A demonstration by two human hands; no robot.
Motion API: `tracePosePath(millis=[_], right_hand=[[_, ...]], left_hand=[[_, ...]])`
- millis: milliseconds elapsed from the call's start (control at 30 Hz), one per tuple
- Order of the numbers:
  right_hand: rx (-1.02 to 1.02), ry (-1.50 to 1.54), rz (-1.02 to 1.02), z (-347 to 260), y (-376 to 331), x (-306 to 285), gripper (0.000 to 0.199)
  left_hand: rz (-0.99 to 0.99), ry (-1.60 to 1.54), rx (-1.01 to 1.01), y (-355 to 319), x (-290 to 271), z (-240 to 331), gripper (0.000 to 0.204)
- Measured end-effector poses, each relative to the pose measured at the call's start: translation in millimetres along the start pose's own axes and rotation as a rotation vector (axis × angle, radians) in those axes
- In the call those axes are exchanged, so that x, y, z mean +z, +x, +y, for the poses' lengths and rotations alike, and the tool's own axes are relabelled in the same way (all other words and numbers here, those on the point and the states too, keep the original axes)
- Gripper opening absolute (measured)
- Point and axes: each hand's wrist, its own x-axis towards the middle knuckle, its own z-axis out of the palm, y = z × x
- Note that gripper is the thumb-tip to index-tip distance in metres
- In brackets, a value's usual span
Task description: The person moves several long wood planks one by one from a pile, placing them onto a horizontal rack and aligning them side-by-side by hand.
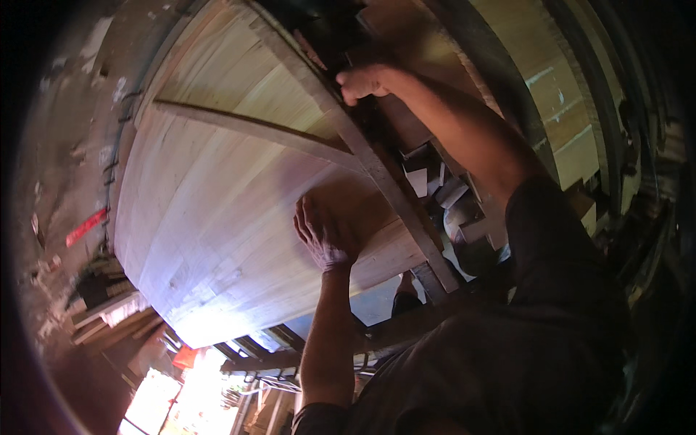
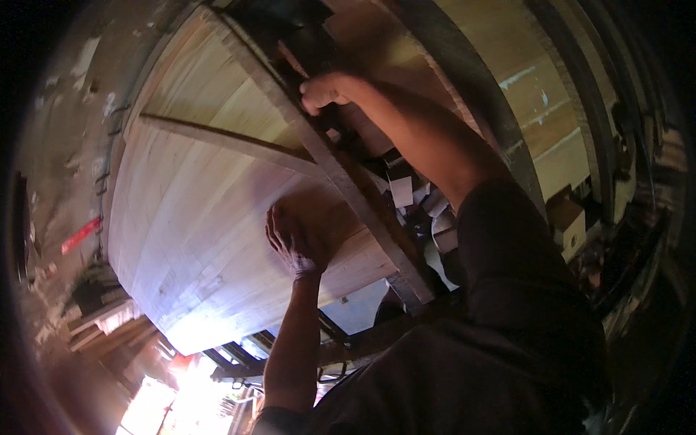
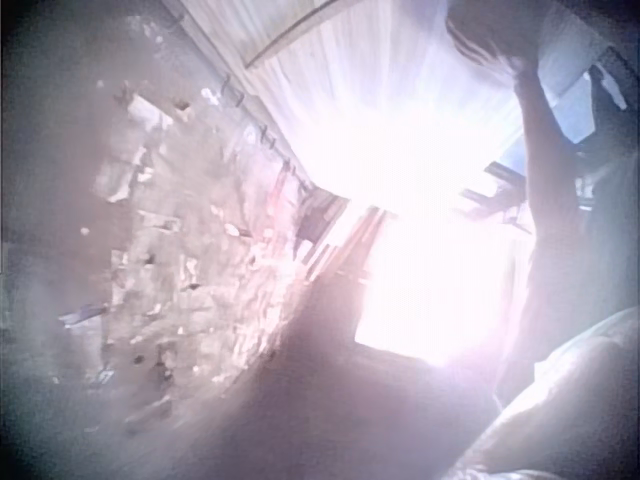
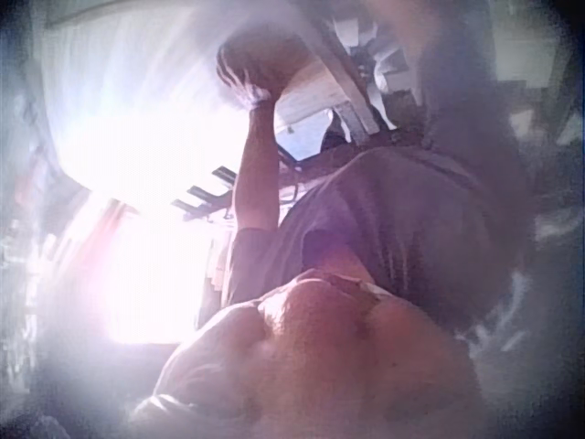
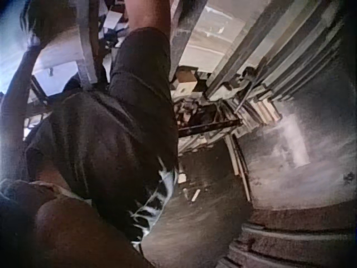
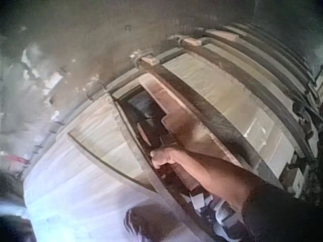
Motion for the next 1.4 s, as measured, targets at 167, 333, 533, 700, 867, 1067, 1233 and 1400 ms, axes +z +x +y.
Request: tracePosePath(millis=[167, 333, 533, 700, 867, 1067, 1233, 1400], right_hand=[[0.005, 0.042, -0.058, 37, 22, -15, 0.028], [-0.079, -0.156, 0.172, 60, 6, -18, 0.059], [-0.514, -0.509, 0.738, -8, -87, 113, 0.055], [-0.506, -0.335, 0.471, -20, -151, 269, 0.053], [-0.576, -0.345, 0.325, 0, -210, 352, 0.054], [-0.211, -0.625, 0.42, -4, -265, 455, 0.055], [-0.231, -0.692, 0.509, -61, -311, 595, 0.054], [-0.285, -0.561, 0.342, -124, -280, 779, 0.051]], left_hand=[[-0.118, -0.014, -0.035, -2, -11, -3, 0.061], [-0.084, -0.159, -0.077, -5, -13, -6, 0.05], [0.011, -0.129, -0.07, -36, 2, -19, 0.053], [0.098, -0.079, -0.055, -48, 12, -19, 0.058], [-0.007, -0.163, -0.064, -87, -16, -26, 0.061], [0.176, -0.233, 0.023, -263, -76, -80, 0.06], [0.124, -0.32, -0.156, -428, -182, -145, 0.051], [0.41, -0.41, -0.312, -639, -327, -238, 0.043]])
